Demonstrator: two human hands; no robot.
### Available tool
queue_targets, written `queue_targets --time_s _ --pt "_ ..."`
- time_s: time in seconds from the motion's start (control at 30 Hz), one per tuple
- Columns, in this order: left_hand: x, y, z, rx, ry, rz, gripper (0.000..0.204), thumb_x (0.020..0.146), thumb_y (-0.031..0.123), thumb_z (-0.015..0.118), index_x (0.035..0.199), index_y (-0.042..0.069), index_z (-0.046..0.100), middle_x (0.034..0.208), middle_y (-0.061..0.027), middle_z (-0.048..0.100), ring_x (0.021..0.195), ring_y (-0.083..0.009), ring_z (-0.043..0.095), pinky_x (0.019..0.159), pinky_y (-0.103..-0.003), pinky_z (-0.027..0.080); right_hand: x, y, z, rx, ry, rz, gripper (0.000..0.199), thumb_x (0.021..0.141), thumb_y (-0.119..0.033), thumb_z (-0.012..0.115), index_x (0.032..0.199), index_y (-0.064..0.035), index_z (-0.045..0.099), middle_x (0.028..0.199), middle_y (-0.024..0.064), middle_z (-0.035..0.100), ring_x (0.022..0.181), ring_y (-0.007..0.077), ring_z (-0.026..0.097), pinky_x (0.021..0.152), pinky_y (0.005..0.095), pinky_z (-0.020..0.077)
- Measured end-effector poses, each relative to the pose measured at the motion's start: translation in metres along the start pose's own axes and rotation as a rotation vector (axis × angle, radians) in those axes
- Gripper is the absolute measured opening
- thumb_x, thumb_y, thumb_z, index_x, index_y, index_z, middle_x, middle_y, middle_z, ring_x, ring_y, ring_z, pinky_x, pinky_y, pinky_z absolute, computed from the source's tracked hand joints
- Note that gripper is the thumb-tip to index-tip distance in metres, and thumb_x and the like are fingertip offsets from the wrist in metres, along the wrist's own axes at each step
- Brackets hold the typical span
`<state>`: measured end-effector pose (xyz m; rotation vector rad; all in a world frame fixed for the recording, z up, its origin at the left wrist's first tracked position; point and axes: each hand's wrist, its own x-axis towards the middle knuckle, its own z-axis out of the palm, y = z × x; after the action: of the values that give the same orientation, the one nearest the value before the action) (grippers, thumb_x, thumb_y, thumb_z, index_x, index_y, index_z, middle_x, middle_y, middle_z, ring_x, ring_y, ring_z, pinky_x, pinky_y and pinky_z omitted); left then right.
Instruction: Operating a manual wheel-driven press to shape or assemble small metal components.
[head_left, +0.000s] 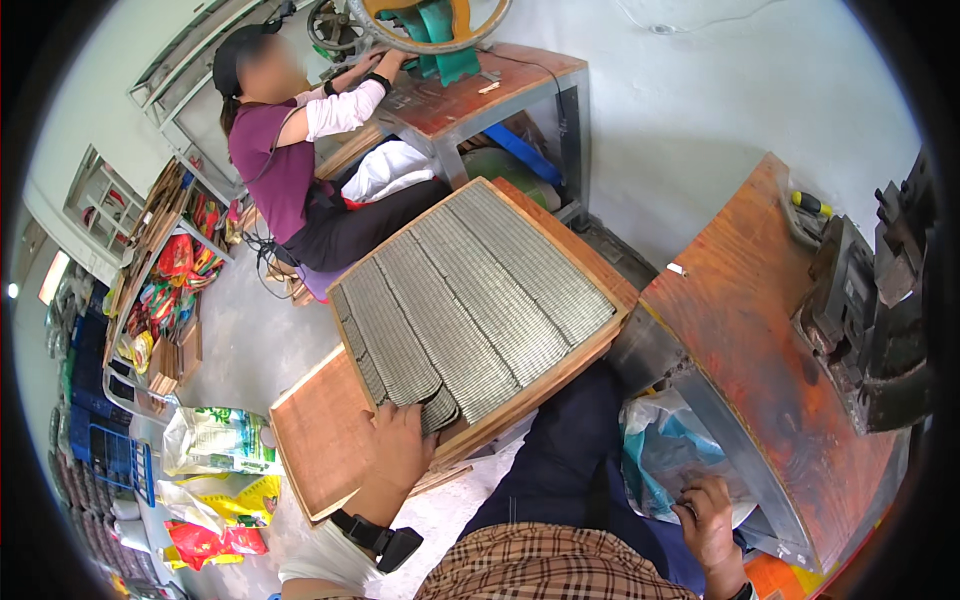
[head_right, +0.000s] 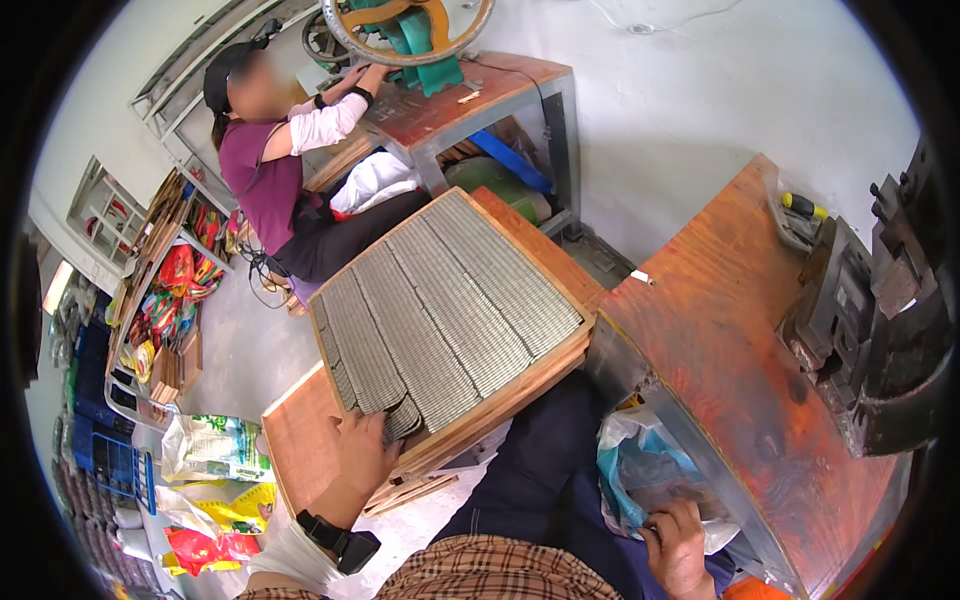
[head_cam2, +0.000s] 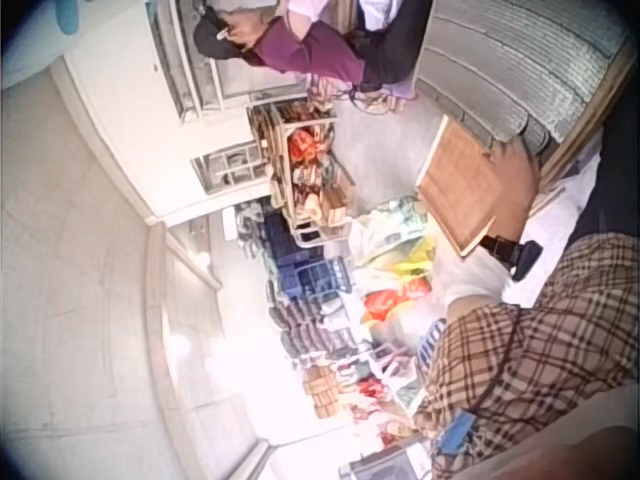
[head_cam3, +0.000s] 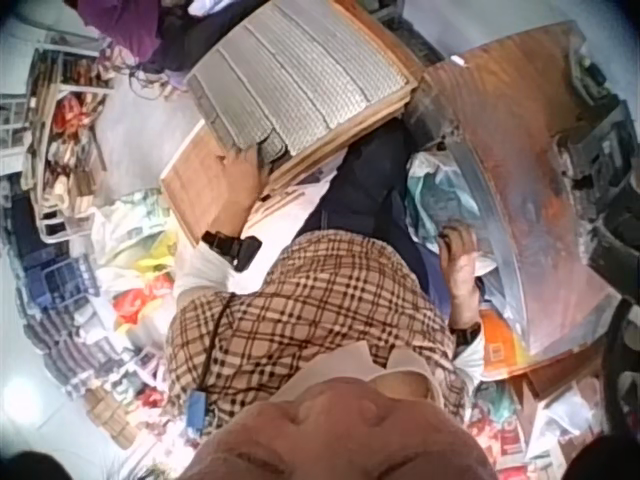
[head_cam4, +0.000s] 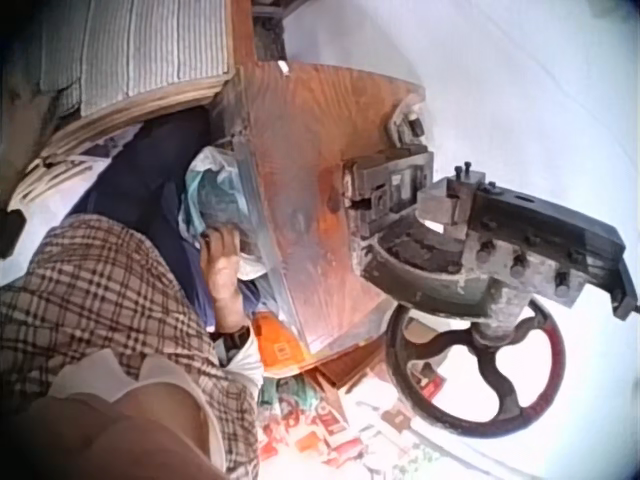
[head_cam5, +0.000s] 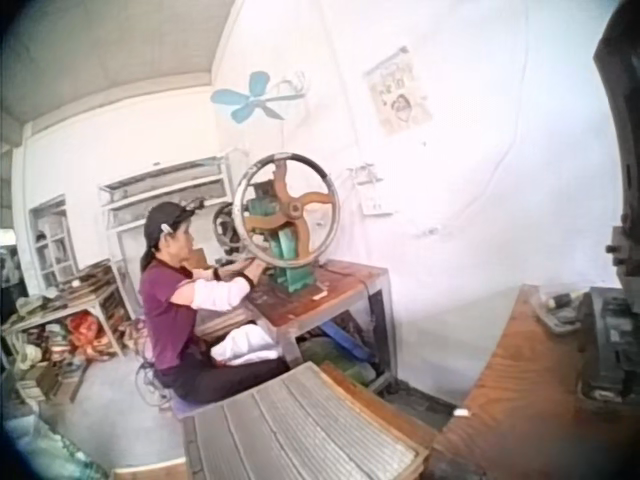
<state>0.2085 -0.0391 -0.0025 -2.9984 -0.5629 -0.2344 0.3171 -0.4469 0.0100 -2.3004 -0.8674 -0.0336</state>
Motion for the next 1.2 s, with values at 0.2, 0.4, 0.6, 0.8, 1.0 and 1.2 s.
queue_targets --time_s 0.2,0.4,0.6,0.8,1.0,1.2 --pt "0.005 -0.008 0.004 0.072 -0.056 0.053 0.038 0.063 0.030 0.075 0.090 0.007 0.064 0.088 -0.0071 0.064 0.095 -0.0256 0.051 0.093 -0.049 0.030 -0.008 0.004 0.002 0.088 0.004 -0.012 0.024 0.059 0.004 0.073 0.076 -0.0005 0.056 0.084 0.0135 0.059 0.082 0.0337 0.055 0.072 0.0406 0.0448" --pt "0.040 -0.020 -0.024 -0.216 -0.457 -0.006 0.036 0.063 0.028 0.073 0.084 -0.001 0.066 0.079 -0.0122 0.066 0.072 -0.0282 0.061 0.068 -0.037 0.048 -0.014 0.007 -0.005 0.058 0.091 -0.041 0.023 0.059 0.001 0.073 0.077 -0.0022 0.058 0.085 0.0133 0.060 0.083 0.0340 0.056 0.072 0.0417 0.0465" --pt "0.073 -0.023 -0.058 -1.448 -0.487 -0.409 0.034 0.070 0.008 0.071 0.099 -0.009 0.063 0.084 -0.0130 0.066 0.072 -0.0194 0.063 0.066 -0.028 0.050 -0.013 0.005 -0.017 0.081 0.096 -0.072 0.021 0.064 -0.005 0.073 0.081 -0.0034 0.062 0.090 0.0115 0.062 0.087 0.0313 0.058 0.077 0.0399 0.0481" --pt "0.181 0.175 -0.121 -1.157 -0.508 0.305 0.024 0.072 0.005 0.070 0.092 -0.005 0.066 0.075 -0.0054 0.063 0.071 -0.0103 0.060 0.064 -0.026 0.049 -0.025 0.003 -0.039 0.003 0.162 0.001 0.018 0.066 -0.005 0.072 0.081 -0.0038 0.062 0.090 0.0107 0.062 0.088 0.0306 0.058 0.077 0.0384 0.0484" --pt "0.174 0.323 -0.097 -0.408 -0.173 0.661 0.034 0.067 0.029 0.071 0.081 0.000 0.063 0.085 -0.0194 0.065 0.082 -0.0356 0.063 0.072 -0.044 0.050 -0.060 0.002 -0.057 -0.024 0.247 0.104 0.019 0.067 -0.007 0.074 0.081 -0.0033 0.062 0.088 0.0098 0.062 0.083 0.0288 0.058 0.072 0.0372 0.0491" --pt "0.156 0.336 -0.063 -0.601 0.221 0.704 0.039 0.066 0.026 0.073 0.091 0.002 0.055 0.082 -0.0136 0.055 0.082 -0.0332 0.055 0.071 -0.044 0.046 -0.062 0.005 -0.069 0.041 0.316 0.121 0.023 0.064 -0.005 0.076 0.081 -0.0032 0.061 0.089 0.0109 0.062 0.086 0.0313 0.059 0.074 0.0389 0.0492"
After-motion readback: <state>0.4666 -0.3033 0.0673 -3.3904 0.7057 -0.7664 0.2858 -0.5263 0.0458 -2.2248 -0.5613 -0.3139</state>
